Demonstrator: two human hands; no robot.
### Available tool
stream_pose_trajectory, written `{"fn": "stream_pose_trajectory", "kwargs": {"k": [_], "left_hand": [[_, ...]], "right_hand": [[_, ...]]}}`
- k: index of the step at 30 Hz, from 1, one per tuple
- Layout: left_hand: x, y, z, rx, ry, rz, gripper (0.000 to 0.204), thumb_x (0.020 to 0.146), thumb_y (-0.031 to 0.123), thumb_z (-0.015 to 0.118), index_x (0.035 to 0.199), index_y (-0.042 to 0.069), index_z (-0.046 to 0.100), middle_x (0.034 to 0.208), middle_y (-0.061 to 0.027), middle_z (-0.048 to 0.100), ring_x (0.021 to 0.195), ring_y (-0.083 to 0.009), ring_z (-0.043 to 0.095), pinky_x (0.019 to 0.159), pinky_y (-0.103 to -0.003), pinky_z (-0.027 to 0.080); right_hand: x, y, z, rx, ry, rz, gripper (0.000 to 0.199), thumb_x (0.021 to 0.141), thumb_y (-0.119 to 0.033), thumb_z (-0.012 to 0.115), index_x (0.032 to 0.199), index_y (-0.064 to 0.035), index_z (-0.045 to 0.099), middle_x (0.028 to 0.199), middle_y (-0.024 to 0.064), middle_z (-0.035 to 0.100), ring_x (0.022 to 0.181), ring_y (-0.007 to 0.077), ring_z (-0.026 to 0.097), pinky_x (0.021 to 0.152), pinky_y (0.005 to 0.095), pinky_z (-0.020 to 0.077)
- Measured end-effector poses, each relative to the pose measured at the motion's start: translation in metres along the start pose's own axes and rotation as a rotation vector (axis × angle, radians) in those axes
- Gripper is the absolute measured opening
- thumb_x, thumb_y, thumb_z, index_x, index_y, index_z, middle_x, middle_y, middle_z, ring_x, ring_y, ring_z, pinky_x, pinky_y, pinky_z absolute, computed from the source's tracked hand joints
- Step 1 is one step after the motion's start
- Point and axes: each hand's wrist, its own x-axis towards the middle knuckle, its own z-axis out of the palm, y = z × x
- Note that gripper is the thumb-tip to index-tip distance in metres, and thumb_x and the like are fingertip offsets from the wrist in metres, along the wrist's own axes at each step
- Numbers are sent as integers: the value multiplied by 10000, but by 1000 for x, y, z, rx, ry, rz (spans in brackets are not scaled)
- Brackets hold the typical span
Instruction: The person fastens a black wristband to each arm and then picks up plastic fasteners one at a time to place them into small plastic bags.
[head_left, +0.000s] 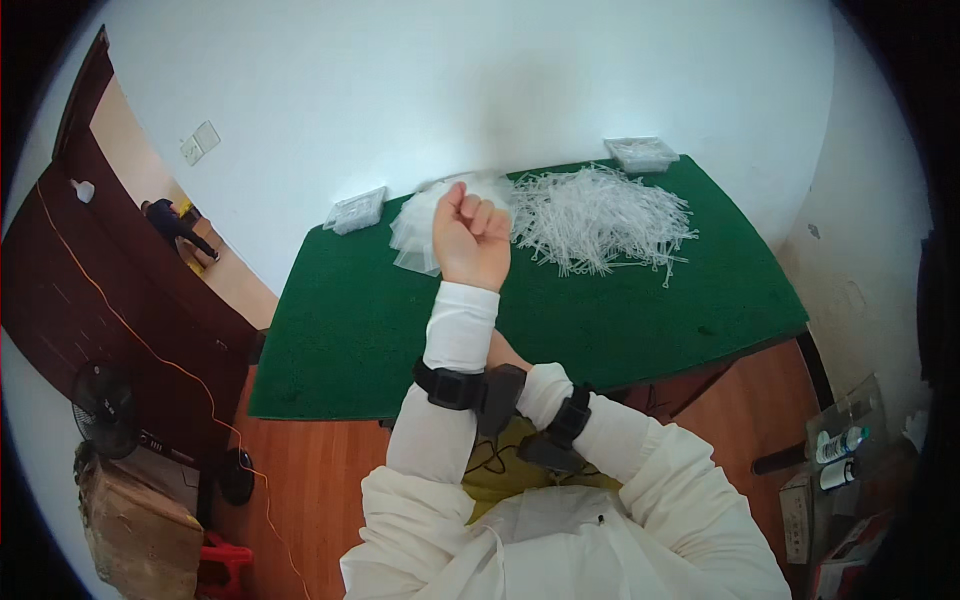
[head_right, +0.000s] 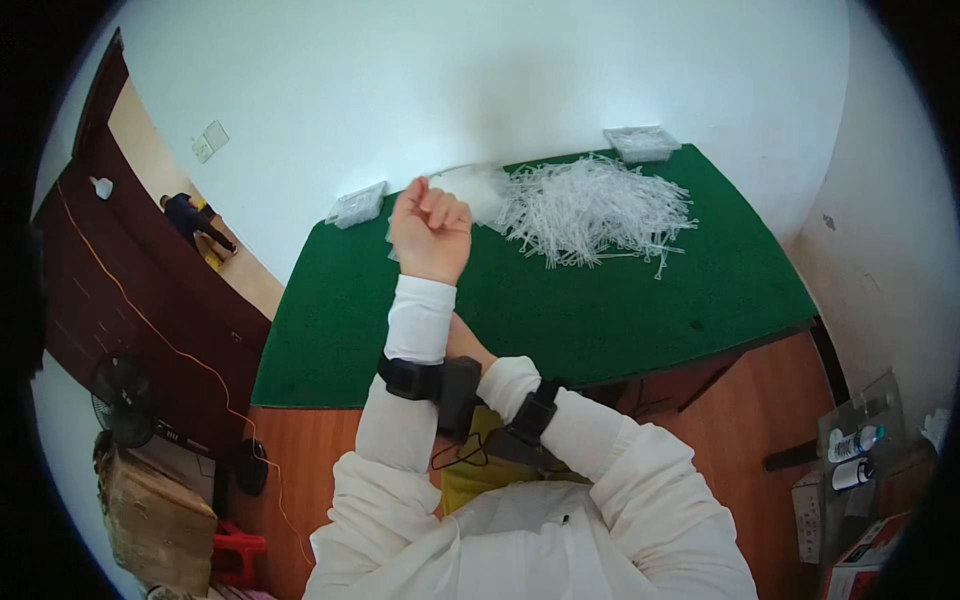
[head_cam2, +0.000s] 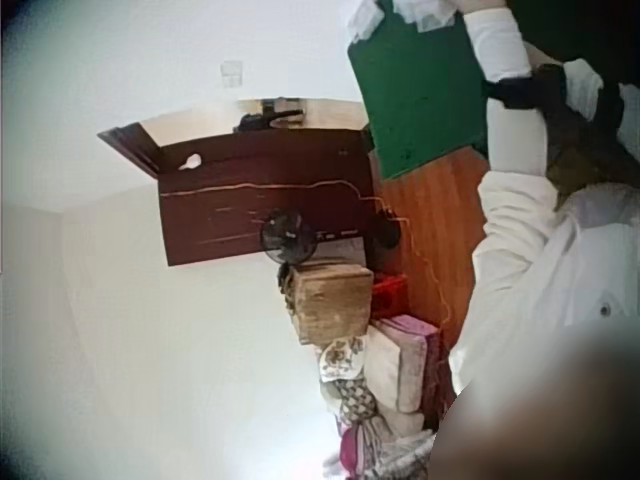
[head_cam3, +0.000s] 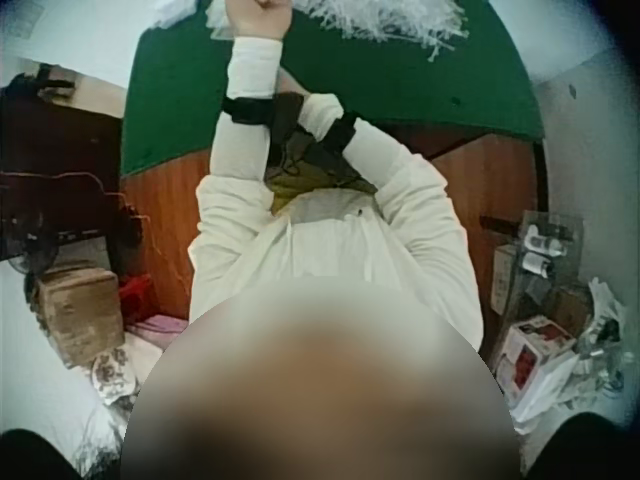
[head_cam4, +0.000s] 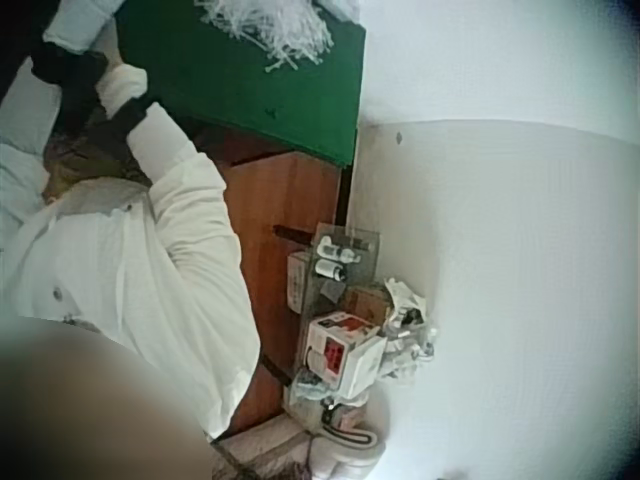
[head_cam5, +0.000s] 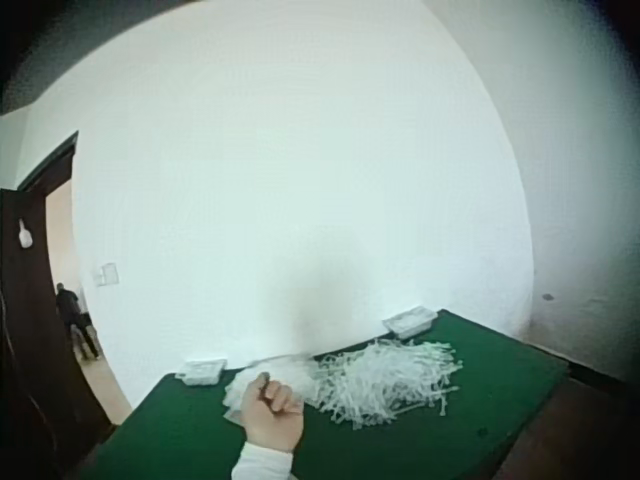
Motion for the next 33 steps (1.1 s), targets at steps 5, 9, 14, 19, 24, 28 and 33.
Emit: {"fn": "stream_pose_trajectory", "kwargs": {"k": [5,9,14,19,24,28,33], "left_hand": [[-26,12,31,-130,-183,-59,131,870,150,452,788,68,512,561,39,354,456,-80,295,473,-225,269],[-48,10,28,-112,-192,-98,123,861,153,460,789,69,512,560,38,354,455,-81,303,479,-225,275],[-89,-22,27,-84,-211,-295,89,831,157,482,820,76,518,565,34,359,454,-83,317,475,-234,272],[-144,-56,30,32,-267,-555,108,806,142,510,852,47,485,582,30,364,481,-67,328,467,-220,260],[-174,-73,33,268,-648,-819,148,757,68,517,891,13,490,653,41,417,536,-42,333,488,-204,255],[-182,-79,30,257,-821,-851,197,733,72,547,915,10,507,662,53,405,565,-28,337,501,-190,263],[-190,-90,27,273,-720,-1051,226,717,83,573,923,11,517,667,55,400,595,-21,352,523,-182,280]], "right_hand": [[-22,-23,11,418,-65,373,264,821,-51,559,1084,-34,557,1011,31,611,941,119,558,842,270,428],[-38,-27,0,227,-234,353,279,811,-53,572,1088,-29,553,1048,43,602,979,126,549,871,271,409],[-50,-14,-36,-683,-626,-428,443,855,-148,558,1270,-76,420,1215,65,507,1107,184,493,956,308,369],[-57,-15,-35,-438,-726,-246,398,824,-127,583,1197,-61,463,1157,70,530,1061,163,507,923,303,386],[-69,-25,-26,-133,-811,1,341,784,-101,615,1105,-42,516,1085,75,558,1004,137,524,881,296,408],[-79,-43,-12,68,-763,271,328,766,-103,638,1070,-35,535,1028,75,569,952,127,537,842,285,428],[-80,-45,-9,-128,-756,373,500,761,-434,582,1033,-20,519,979,78,551,822,158,537,730,297,444]]}}
